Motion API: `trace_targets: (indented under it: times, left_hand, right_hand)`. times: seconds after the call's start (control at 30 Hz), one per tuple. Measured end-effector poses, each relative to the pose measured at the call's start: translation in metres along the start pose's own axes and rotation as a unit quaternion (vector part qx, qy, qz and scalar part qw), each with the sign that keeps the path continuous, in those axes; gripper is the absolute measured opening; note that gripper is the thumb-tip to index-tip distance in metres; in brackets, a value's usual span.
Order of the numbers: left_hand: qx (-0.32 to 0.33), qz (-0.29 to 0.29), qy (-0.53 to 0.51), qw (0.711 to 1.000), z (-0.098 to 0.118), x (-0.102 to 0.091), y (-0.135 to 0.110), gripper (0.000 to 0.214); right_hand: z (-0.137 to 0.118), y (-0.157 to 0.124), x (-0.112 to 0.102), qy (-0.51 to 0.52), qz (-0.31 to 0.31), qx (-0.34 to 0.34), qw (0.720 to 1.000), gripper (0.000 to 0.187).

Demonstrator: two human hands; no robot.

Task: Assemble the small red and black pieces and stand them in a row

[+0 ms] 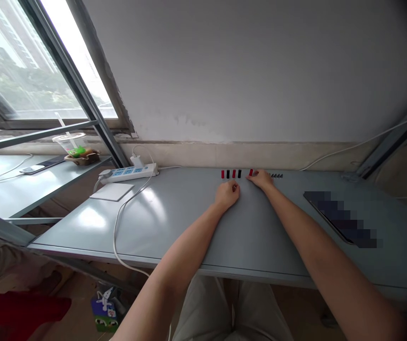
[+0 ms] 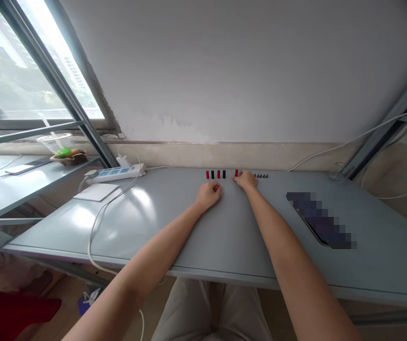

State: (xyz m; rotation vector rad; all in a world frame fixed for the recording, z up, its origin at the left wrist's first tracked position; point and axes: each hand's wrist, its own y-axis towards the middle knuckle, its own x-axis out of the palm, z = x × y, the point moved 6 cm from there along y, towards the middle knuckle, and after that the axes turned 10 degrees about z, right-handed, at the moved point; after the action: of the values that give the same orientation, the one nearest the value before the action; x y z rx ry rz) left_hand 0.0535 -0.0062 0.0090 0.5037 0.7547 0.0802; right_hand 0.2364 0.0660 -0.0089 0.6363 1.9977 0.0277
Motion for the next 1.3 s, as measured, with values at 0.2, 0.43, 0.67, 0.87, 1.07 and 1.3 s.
trace_targets:
  times: [0.2,0.43,0.67,0.87,1.07,1.3]
  left_hand:
    - [-0.001,0.002,0.003,1.0,0.001,0.0,0.0,0.018]
    - [0.01,-0.008,0.0,1.0,0.003,0.002,-0.001,0.019]
    - [0.02,-0.003,0.0,1.0,0.002,0.005,-0.001,0.019]
    - [0.034,0.002,-0.022,0.999,0.006,0.001,-0.001,0.025]
    - [0.067,0.007,-0.057,0.996,0.015,-0.004,-0.004,0.033]
    - [0.07,0.001,-0.055,0.996,0.015,-0.003,-0.002,0.023]
  right_hand:
    - [-0.002,-0.005,0.001,0.001,0.017,-0.021,1.0,0.023]
    - [0.005,-0.022,-0.009,-0.003,0.017,-0.043,0.999,0.021]
    - [0.011,-0.041,-0.02,0.004,0.008,-0.067,0.998,0.019]
    - [-0.01,-0.064,-0.029,0.002,-0.047,-0.146,0.988,0.013]
    - [-0.044,-0.085,-0.038,-0.043,-0.04,-0.292,0.955,0.016]
    - [-0.048,-0.087,-0.039,-0.042,-0.044,-0.327,0.943,0.018]
